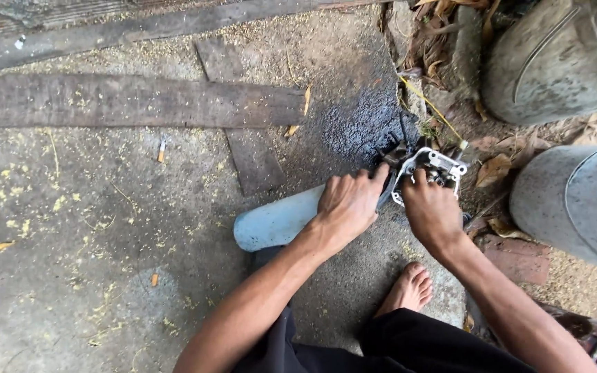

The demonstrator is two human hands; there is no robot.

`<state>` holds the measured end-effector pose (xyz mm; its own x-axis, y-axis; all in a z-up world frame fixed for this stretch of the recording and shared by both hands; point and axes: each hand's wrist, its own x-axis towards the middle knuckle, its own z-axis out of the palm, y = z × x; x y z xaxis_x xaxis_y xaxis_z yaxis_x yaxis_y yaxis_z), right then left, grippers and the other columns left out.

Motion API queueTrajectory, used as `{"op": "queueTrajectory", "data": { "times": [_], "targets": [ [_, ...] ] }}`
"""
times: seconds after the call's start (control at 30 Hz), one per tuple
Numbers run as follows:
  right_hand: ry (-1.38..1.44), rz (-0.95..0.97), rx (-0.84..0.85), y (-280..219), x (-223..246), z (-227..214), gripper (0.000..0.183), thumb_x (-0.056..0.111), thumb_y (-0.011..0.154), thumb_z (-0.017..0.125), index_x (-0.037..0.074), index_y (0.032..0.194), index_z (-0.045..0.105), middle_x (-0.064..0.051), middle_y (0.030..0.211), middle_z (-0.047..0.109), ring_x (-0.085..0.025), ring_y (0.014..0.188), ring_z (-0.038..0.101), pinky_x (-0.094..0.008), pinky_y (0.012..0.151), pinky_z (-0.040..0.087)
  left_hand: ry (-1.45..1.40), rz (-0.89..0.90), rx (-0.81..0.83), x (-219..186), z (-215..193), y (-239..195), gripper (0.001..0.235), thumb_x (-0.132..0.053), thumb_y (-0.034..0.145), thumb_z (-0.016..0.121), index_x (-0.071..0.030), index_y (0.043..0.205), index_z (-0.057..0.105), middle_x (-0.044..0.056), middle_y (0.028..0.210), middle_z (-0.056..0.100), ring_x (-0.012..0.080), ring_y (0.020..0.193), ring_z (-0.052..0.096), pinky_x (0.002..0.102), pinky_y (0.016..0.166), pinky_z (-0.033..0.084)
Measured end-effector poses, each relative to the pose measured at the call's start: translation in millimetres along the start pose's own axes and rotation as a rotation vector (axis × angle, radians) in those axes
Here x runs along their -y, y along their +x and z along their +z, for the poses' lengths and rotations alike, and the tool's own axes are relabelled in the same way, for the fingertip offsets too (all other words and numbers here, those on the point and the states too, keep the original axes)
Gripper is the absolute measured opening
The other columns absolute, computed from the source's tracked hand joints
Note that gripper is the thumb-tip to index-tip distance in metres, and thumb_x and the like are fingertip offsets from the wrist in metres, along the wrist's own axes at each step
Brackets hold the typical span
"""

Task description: The person cleans a metallic engine part by scrubbing it with a toothbrush and dipping it into a bucket of water. They then use a spray bottle to apply liquid to the part and continue scrubbing with the toothbrush.

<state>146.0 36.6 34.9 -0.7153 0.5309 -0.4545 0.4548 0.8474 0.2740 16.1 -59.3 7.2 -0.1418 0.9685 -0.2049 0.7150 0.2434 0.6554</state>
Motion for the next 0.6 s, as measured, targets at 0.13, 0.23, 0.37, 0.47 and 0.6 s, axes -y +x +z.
{"op": "queueTrajectory", "data": {
  "times": [0.13, 0.23, 0.37, 0.47, 0.6],
  "targets": [
    [-0.026, 0.014, 0.014, -9.4, -4.7, -11.4, 0.032, -0.002, 0.092, 0.062, 0.010, 0.119, 0.075, -0.023, 0.131, 0.065, -0.029, 0.075, 0.079, -0.043, 0.064, 0.067, -0.027, -0.019, 0.017, 1.5, -4.3, 1.0, 0.079, 0.002, 0.078, 0.077, -0.001, 0.148, 0.041, 0.029, 0.101, 0.070, 0.0364, 0.073, 0.074, 0.056, 0.075, 0.056],
    [-0.096, 0.033, -0.033, -5.9, -6.2, 20.5, 0.038, 0.000, 0.086, 0.068, 0.015, 0.120, 0.075, -0.017, 0.132, 0.064, -0.024, 0.068, 0.078, -0.041, 0.058, 0.065, -0.009, 0.014, -0.024, 0.3, -5.1, 0.9, 0.075, 0.003, 0.078, 0.075, -0.003, 0.146, 0.043, 0.027, 0.099, 0.071, 0.0333, 0.069, 0.073, 0.056, 0.077, 0.056],
    [0.120, 0.049, -0.208, -19.2, -26.7, 55.3, 0.017, 0.006, 0.094, 0.065, 0.007, 0.107, 0.076, -0.020, 0.115, 0.064, -0.035, 0.061, 0.074, -0.050, 0.055, 0.063, -0.038, -0.013, -0.015, 0.4, -14.9, -6.3, 0.074, 0.006, 0.078, 0.074, -0.001, 0.145, 0.044, 0.028, 0.097, 0.071, 0.0322, 0.068, 0.073, 0.056, 0.079, 0.056],
    [0.228, 0.093, -0.384, -35.2, -39.4, 73.6, 0.012, 0.018, 0.096, 0.070, 0.009, 0.096, 0.078, -0.014, 0.101, 0.067, -0.040, 0.058, 0.071, -0.054, 0.056, 0.060, -0.047, -0.026, -0.019, -3.0, -17.9, -8.2, 0.071, 0.005, 0.079, 0.074, -0.002, 0.143, 0.045, 0.028, 0.098, 0.072, 0.0323, 0.069, 0.073, 0.057, 0.081, 0.056],
    [0.401, 0.184, -0.413, -18.8, -32.5, 116.9, 0.014, 0.026, 0.098, 0.069, 0.013, 0.095, 0.073, -0.008, 0.103, 0.063, -0.046, 0.060, 0.069, -0.057, 0.059, 0.059, 0.002, 0.010, 0.041, -9.0, -15.9, -3.3, 0.063, 0.003, 0.077, 0.074, -0.004, 0.134, 0.048, 0.027, 0.096, 0.070, 0.0358, 0.070, 0.074, 0.056, 0.075, 0.055]
  ]
}}
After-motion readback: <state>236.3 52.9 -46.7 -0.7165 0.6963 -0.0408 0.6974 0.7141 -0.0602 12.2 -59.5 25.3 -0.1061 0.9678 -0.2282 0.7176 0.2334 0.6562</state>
